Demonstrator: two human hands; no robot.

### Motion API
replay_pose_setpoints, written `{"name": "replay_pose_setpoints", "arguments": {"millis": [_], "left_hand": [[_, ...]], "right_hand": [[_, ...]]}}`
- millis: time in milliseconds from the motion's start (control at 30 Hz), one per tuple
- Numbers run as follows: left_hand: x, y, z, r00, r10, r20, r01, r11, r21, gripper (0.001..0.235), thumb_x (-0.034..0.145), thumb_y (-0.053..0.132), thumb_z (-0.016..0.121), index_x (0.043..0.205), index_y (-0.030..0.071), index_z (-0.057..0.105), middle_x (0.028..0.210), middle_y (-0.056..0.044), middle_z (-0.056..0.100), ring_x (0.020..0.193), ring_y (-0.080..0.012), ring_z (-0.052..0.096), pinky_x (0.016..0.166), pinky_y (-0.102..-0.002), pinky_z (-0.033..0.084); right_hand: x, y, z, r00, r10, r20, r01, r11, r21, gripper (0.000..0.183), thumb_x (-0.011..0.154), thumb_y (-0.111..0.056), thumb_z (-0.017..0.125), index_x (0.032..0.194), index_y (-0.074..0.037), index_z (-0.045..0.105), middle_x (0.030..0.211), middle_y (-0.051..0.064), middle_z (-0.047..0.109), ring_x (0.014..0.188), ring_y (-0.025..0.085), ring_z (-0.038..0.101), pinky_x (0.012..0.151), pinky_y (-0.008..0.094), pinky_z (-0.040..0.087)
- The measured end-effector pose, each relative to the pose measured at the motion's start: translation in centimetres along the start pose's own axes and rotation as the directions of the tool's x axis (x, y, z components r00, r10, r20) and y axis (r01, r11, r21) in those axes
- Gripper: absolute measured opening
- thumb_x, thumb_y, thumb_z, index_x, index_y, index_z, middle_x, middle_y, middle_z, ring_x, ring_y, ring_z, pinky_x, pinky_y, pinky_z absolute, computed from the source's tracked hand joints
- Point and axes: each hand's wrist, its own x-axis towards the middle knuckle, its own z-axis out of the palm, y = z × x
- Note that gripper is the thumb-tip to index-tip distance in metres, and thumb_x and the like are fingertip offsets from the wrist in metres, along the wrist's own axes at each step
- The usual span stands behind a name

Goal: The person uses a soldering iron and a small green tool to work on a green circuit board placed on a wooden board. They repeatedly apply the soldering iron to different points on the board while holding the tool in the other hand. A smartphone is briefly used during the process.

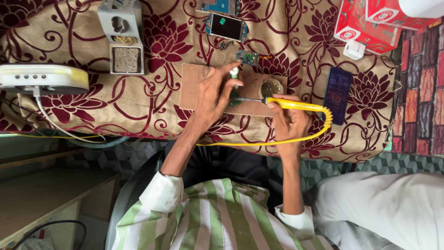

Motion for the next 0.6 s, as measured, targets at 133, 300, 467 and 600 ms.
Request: {"name": "replay_pose_setpoints", "arguments": {"millis": [133,300,467,600], "left_hand": [[-0.3,-0.9,0.2,0.999,0.005,-0.038,-0.005,1.0,-0.003,0.034,0.104,0.007,0.066,0.138,0.001,0.059,0.103,-0.005,0.074,0.09,-0.0142,0.065,0.082,-0.03,0.052],[-0.6,-2.5,1.0,0.996,0.04,-0.075,-0.033,0.995,0.094,0.033,0.102,0.009,0.071,0.134,0.003,0.064,0.096,-0.003,0.078,0.077,-0.0108,0.056,0.07,-0.029,0.047],[-1.1,-2.5,0.8,0.977,0.075,-0.198,-0.064,0.996,0.057,0.034,0.103,0.012,0.072,0.134,0.005,0.061,0.104,-0.003,0.079,0.084,-0.0103,0.063,0.071,-0.027,0.048],[-1.6,-1.0,0.1,0.961,0.122,-0.248,-0.084,0.984,0.158,0.032,0.1,0.008,0.075,0.129,0.003,0.064,0.103,-0.005,0.079,0.08,-0.0108,0.059,0.073,-0.03,0.043]], "right_hand": [[-1.5,1.5,0.7,0.99,-0.11,-0.088,0.116,0.991,0.068,0.02,0.11,-0.018,0.059,0.115,0.001,0.06,0.082,0.003,0.061,0.062,0.007,0.055,0.056,0.022,0.043],[-3.4,5.1,1.3,0.934,0.015,-0.357,0.128,0.918,0.375,0.025,0.111,-0.027,0.055,0.111,-0.002,0.055,0.079,0.003,0.055,0.058,0.008,0.051,0.054,0.023,0.042],[-3.8,8.9,1.1,0.832,0.356,-0.425,0.12,0.631,0.766,0.03,0.108,-0.035,0.061,0.104,-0.005,0.056,0.073,0.0,0.043,0.06,0.01,0.041,0.051,0.024,0.036],[-3.4,10.9,0.9,0.859,0.323,-0.397,0.173,0.547,0.819,0.033,0.109,-0.04,0.063,0.097,-0.01,0.053,0.07,0.0,0.041,0.056,0.012,0.041,0.052,0.025,0.034]]}}
